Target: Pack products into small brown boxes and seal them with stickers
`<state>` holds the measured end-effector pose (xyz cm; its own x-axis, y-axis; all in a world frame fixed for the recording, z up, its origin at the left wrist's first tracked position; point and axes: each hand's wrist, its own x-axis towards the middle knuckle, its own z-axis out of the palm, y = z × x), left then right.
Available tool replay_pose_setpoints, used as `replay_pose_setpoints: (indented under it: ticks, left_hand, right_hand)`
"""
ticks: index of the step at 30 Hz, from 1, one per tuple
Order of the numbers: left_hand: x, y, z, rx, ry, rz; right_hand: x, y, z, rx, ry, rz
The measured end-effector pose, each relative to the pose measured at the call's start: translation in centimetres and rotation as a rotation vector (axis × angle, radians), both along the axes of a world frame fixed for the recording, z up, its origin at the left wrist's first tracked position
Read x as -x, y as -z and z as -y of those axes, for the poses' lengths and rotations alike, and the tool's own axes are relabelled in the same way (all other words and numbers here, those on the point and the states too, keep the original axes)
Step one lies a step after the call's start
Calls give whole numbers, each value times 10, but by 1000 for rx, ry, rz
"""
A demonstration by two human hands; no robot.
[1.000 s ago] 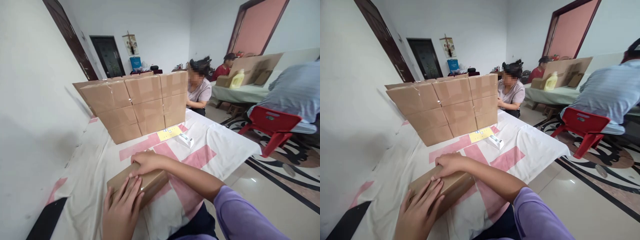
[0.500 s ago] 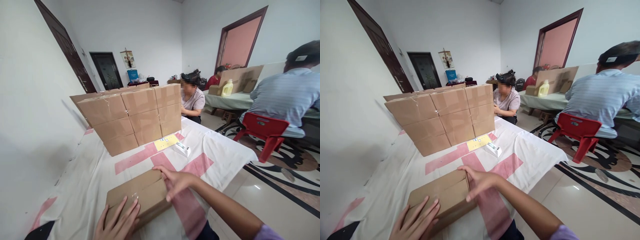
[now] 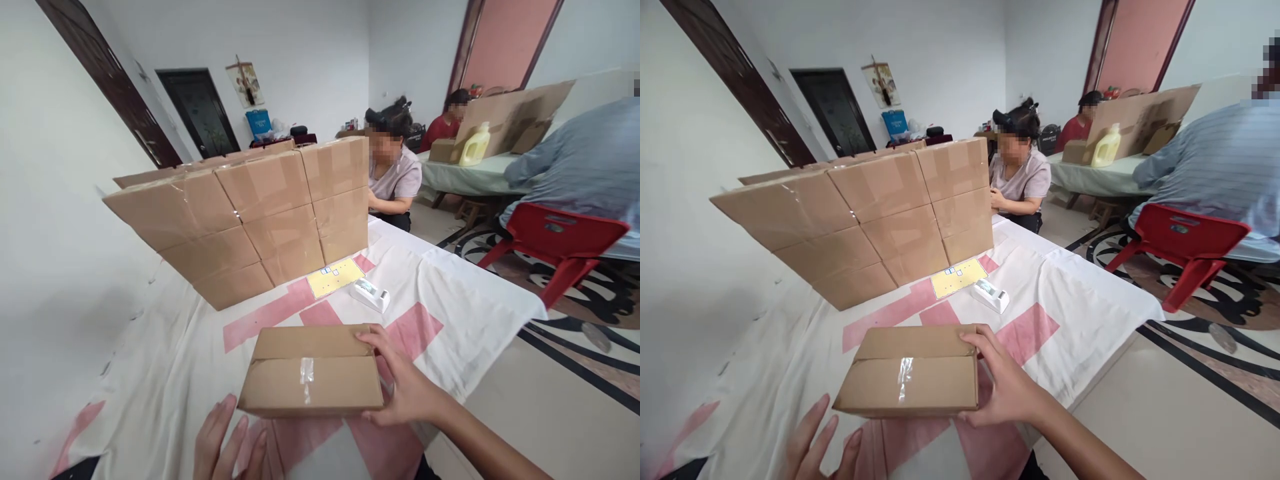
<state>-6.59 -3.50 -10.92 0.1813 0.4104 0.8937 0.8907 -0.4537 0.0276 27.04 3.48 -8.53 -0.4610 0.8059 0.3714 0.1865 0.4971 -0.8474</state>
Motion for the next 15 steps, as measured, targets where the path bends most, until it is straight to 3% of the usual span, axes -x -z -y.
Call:
replay_pose_setpoints:
  ticks: [5, 8, 11, 13, 15]
  left_hand:
    - [7, -7, -15, 326, 90, 92]
    - [18, -7, -21, 325, 68, 18]
    - [24, -3, -22, 272, -15, -38]
    - [24, 2, -21, 229, -73, -35]
    - [21, 8, -21, 196, -109, -25]
  right_hand:
    - [17, 0, -17, 91, -118, 115]
    - [20, -5, -42, 122, -219, 187]
    - [13, -17, -91, 102, -282, 146]
    - [6, -24, -139, 79, -108, 117]
    - [1, -28, -193, 118, 233, 252]
